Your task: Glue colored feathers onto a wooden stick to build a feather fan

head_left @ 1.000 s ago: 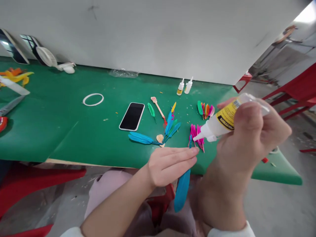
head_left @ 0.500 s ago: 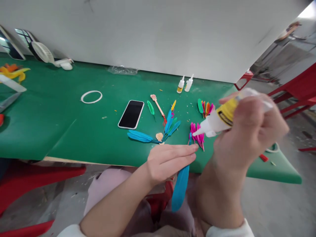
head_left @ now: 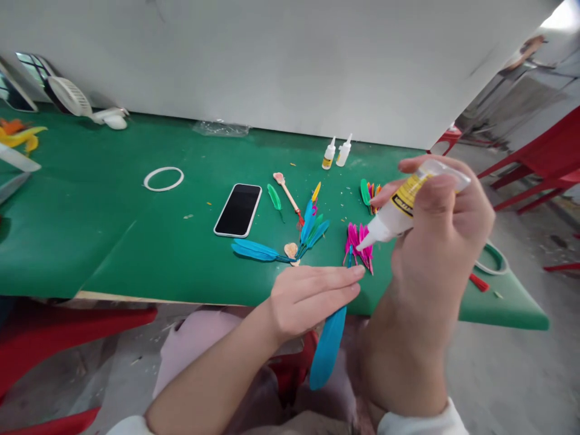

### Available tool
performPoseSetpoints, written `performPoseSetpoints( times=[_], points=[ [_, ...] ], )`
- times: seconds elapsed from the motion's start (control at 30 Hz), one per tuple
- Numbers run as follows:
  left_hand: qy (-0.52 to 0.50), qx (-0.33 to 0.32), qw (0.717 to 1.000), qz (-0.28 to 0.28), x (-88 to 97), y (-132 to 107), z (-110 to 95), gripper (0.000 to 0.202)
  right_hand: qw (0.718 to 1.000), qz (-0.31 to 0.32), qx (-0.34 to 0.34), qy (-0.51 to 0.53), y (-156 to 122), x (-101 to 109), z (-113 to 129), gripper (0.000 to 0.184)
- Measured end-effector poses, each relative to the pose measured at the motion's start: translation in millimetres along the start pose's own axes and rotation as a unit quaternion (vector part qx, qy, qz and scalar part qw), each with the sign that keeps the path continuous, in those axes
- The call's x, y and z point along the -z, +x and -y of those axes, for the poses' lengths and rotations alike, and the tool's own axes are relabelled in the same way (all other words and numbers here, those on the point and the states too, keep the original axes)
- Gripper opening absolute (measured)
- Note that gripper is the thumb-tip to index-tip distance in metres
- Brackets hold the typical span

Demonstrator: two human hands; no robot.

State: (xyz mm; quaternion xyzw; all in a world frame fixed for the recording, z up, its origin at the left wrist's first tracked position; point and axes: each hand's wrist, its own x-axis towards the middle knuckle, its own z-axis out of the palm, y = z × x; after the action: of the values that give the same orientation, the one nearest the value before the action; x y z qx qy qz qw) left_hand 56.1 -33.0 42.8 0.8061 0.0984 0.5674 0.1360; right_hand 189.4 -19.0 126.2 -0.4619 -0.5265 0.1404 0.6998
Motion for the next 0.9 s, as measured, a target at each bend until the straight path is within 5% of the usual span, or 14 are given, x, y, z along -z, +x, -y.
performPoseSetpoints(
  times=[0.17,0.67,0.9],
  points=[
    [-0.003,0.003,1.000,0.003,-1.2,-2,-1,0.019,0.995,0.050,-0.078,-0.032,3,11,-6,0.043],
    [0.017,0.032,0.999,0.001,2.0,-2,-3,0.019,0.988,0.125,-0.091,-0.002,-5,12,11,0.018],
    [0.001,0.016,1.000,0.009,1.2,3,-6,0.016,0.996,0.047,-0.070,0.006,-4,4,8,0.017]
  ],
)
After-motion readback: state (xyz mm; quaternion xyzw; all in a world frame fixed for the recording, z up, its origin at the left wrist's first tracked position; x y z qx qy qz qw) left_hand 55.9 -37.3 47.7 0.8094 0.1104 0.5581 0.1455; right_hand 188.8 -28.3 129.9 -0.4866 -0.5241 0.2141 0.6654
